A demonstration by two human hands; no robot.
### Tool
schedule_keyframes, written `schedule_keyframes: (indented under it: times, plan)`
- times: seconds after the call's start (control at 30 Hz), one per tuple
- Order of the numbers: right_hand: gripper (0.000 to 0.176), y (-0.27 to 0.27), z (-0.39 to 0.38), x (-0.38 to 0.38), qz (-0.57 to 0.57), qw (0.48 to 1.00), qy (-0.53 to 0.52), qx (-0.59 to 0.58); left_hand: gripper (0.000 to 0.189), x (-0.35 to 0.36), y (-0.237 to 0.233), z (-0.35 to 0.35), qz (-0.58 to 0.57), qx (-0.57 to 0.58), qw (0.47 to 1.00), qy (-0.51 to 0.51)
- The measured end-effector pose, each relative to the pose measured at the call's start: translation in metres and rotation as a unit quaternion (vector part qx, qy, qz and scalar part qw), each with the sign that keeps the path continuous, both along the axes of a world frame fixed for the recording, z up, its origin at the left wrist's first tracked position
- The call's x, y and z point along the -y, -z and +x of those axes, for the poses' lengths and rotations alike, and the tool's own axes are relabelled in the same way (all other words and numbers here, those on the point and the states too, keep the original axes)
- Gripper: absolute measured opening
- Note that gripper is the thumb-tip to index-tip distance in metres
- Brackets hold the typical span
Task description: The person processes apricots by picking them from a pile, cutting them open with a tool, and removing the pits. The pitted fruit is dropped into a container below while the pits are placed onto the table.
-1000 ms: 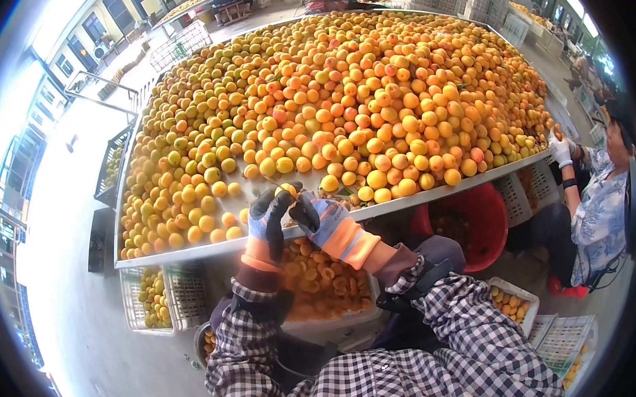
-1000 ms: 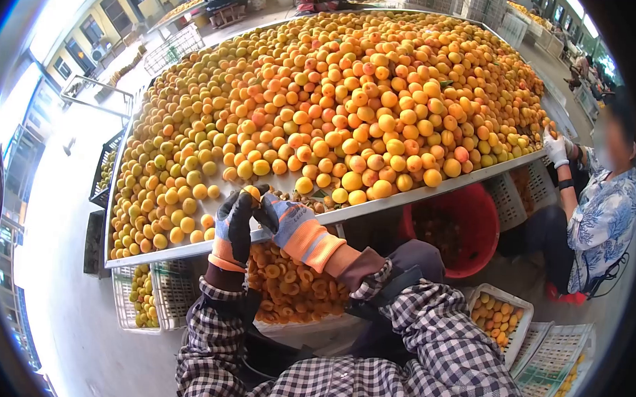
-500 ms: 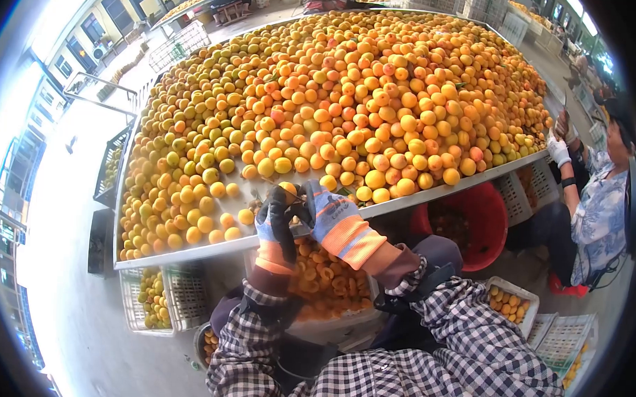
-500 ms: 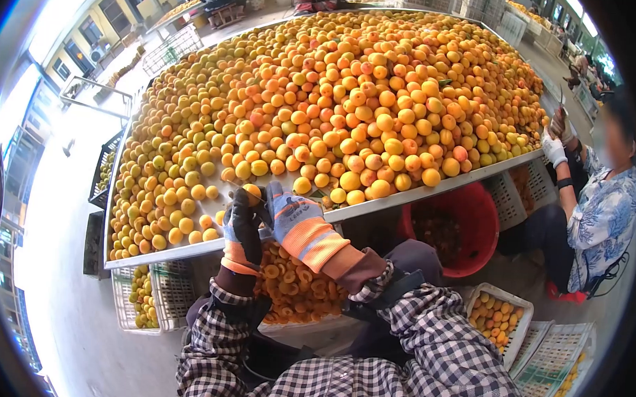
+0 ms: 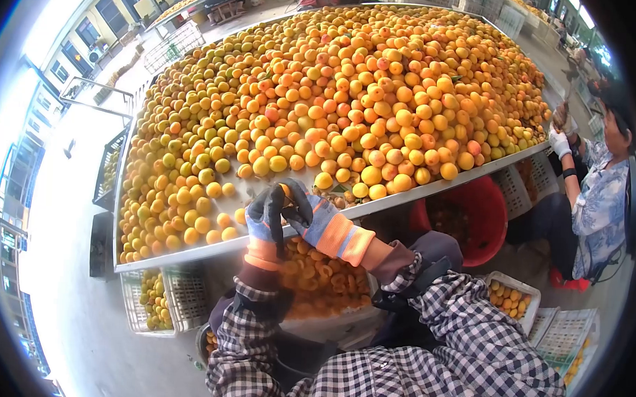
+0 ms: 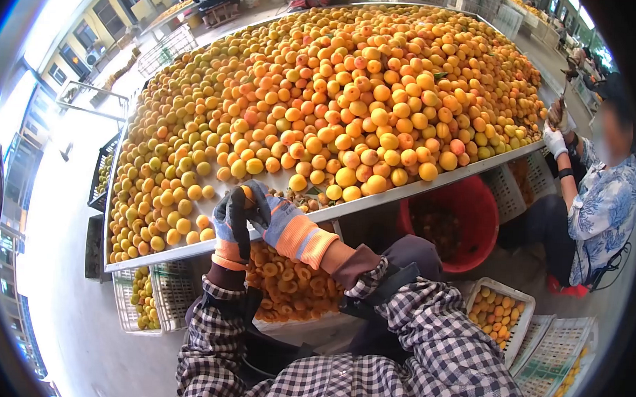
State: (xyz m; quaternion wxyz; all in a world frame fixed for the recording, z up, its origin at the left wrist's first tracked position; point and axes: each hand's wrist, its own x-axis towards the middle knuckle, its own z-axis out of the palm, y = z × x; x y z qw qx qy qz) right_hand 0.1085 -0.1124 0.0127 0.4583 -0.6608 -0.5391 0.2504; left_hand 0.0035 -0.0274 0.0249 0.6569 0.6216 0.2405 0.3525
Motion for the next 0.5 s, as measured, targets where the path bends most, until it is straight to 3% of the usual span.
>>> schedule_keyframes:
  times: [0.17,0.23,0.27,0.33,0.37,0.43,0.5]
  plan:
    - [0.05,0.003,0.002,0.002,0.096,0.995,0.02,-0.024,0.023,-0.006,0.007,-0.004,0.084,-0.044,0.995,0.004]
    - [0.048,-0.003,0.005,0.003,0.142,0.985,0.016,-0.094,0.017,-0.004,0.005,-0.004,0.204,-0.038,0.978,0.012]
    - [0.048,-0.004,0.006,0.003,0.142,0.985,0.017,-0.095,0.017,-0.006,0.006,-0.004,0.205,-0.038,0.978,0.013]
    - [0.049,-0.006,0.008,0.003,0.084,0.956,-0.025,-0.28,0.021,-0.014,0.011,-0.004,0.47,-0.058,0.881,-0.003]
    - [0.049,-0.007,0.01,0.003,0.084,0.956,-0.025,-0.28,0.021,-0.016,0.015,-0.005,0.471,-0.058,0.88,-0.004]
    - [0.048,-0.009,0.017,0.003,-0.008,0.912,-0.045,-0.407,0.025,-0.021,0.023,-0.007,0.29,-0.117,0.948,0.064]
    - [0.049,-0.01,0.019,0.001,-0.014,0.908,-0.038,-0.417,0.027,-0.029,0.03,-0.008,0.325,-0.097,0.938,0.071]
